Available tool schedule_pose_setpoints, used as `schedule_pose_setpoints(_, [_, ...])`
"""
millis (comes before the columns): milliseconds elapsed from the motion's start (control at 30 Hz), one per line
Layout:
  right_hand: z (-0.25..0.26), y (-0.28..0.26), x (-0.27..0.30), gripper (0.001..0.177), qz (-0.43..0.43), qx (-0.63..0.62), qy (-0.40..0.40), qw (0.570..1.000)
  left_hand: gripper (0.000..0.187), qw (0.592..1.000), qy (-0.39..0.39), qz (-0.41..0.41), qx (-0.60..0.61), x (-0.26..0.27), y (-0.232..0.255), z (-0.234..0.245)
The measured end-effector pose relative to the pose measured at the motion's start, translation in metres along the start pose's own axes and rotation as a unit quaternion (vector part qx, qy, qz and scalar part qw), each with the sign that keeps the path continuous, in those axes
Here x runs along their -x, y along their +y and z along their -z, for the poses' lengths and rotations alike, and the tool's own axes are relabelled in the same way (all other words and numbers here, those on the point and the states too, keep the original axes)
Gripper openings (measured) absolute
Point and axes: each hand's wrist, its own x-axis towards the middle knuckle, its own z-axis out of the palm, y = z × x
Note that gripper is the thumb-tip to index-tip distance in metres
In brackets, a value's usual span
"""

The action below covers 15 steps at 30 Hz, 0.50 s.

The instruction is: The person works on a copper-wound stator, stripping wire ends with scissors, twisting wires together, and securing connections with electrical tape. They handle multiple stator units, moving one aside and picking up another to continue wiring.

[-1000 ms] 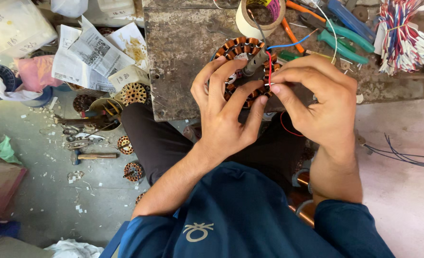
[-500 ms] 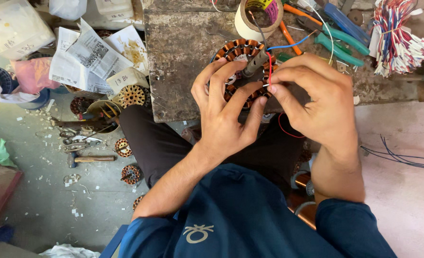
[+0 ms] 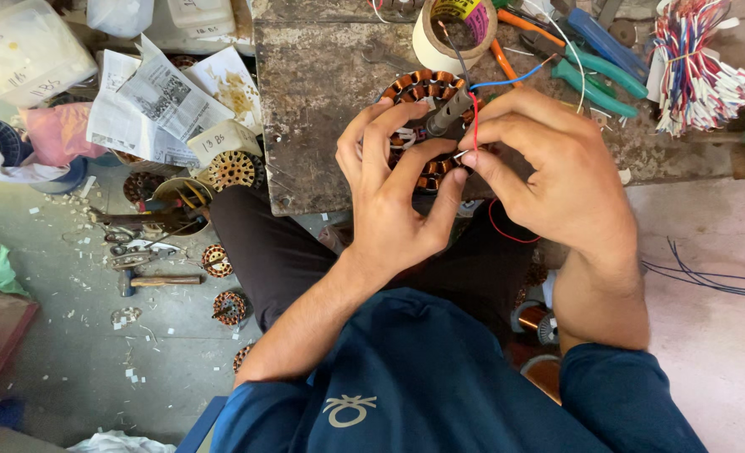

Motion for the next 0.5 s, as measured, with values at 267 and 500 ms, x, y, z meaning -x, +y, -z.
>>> schedule_pose_setpoints(267, [-0.005,0.002,0.007,0.017,-0.018,-0.018,0.019,0.999,0.02,1.0,0.01,0.01,0.011,-0.003,-0.001,-0.002])
schedule_pose_setpoints(500, [-0.011,0.003,0.015,0.017,-0.031,-0.041,0.068,0.996,0.017,1.0,0.025,0.015,0.011,-0.005,-0.001,-0.006])
